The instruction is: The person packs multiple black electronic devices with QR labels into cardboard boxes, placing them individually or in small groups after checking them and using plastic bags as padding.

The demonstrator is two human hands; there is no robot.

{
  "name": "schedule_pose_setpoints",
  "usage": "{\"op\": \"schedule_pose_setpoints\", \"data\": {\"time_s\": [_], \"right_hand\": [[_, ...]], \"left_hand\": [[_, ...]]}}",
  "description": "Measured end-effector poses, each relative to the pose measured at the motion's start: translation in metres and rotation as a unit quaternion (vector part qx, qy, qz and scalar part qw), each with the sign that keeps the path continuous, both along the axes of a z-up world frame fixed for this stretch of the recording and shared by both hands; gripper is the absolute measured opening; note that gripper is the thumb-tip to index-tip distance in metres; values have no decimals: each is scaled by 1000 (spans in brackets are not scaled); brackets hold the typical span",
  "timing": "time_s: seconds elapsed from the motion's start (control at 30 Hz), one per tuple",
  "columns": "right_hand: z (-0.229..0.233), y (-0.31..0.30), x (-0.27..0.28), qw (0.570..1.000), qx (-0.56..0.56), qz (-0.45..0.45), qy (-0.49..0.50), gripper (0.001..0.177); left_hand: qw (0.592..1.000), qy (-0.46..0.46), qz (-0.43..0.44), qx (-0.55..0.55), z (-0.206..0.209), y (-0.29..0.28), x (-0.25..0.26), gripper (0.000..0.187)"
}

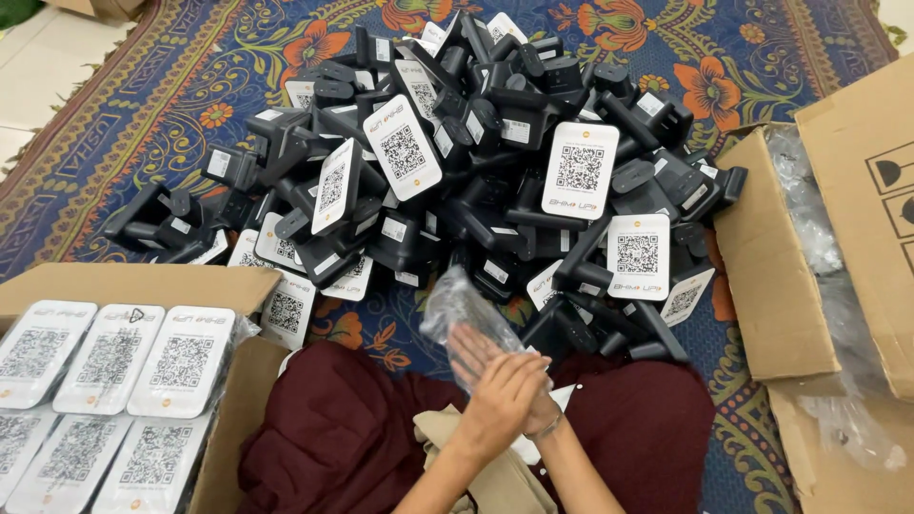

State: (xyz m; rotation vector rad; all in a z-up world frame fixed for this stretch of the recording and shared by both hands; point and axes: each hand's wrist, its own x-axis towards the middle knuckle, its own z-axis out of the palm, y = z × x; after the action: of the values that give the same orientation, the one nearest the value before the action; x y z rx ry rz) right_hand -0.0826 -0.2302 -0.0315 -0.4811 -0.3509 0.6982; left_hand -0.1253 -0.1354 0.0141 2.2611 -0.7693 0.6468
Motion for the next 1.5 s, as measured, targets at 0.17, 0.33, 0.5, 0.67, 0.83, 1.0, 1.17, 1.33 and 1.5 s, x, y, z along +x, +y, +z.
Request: {"op": "schedule_pose_setpoints", "data": {"time_s": [0.17,0.33,0.5,0.67,0.83,1.0,1.17,1.33,1.5], "right_hand": [[-4,13,30,984,152,6,94,74],[48,17,26,979,172,21,-108,85],[-35,-2,7,973,-202,-40,-104,112],[-130,-14,12,978,-191,17,-81,99],[-59,-3,-1,975,-150,67,149,107],[10,-7,6,967,-13,138,-213,117],[38,-34,13,960,-247,83,-105,126],[14,-36,17,934,-328,15,-142,127],[-19,-25,22,924,-362,-54,-113,124]], "left_hand": [[998,-37,-46,7,29,-12,-14,26],[998,-53,-1,34,50,13,-4,27],[951,13,307,-38,78,65,32,41],[925,303,211,-90,-29,90,54,41],[904,295,279,-136,4,81,54,29],[883,218,408,-87,7,116,70,28],[880,146,452,-17,14,164,80,31],[867,201,455,35,41,156,75,31],[962,84,260,12,35,84,46,69]]}}
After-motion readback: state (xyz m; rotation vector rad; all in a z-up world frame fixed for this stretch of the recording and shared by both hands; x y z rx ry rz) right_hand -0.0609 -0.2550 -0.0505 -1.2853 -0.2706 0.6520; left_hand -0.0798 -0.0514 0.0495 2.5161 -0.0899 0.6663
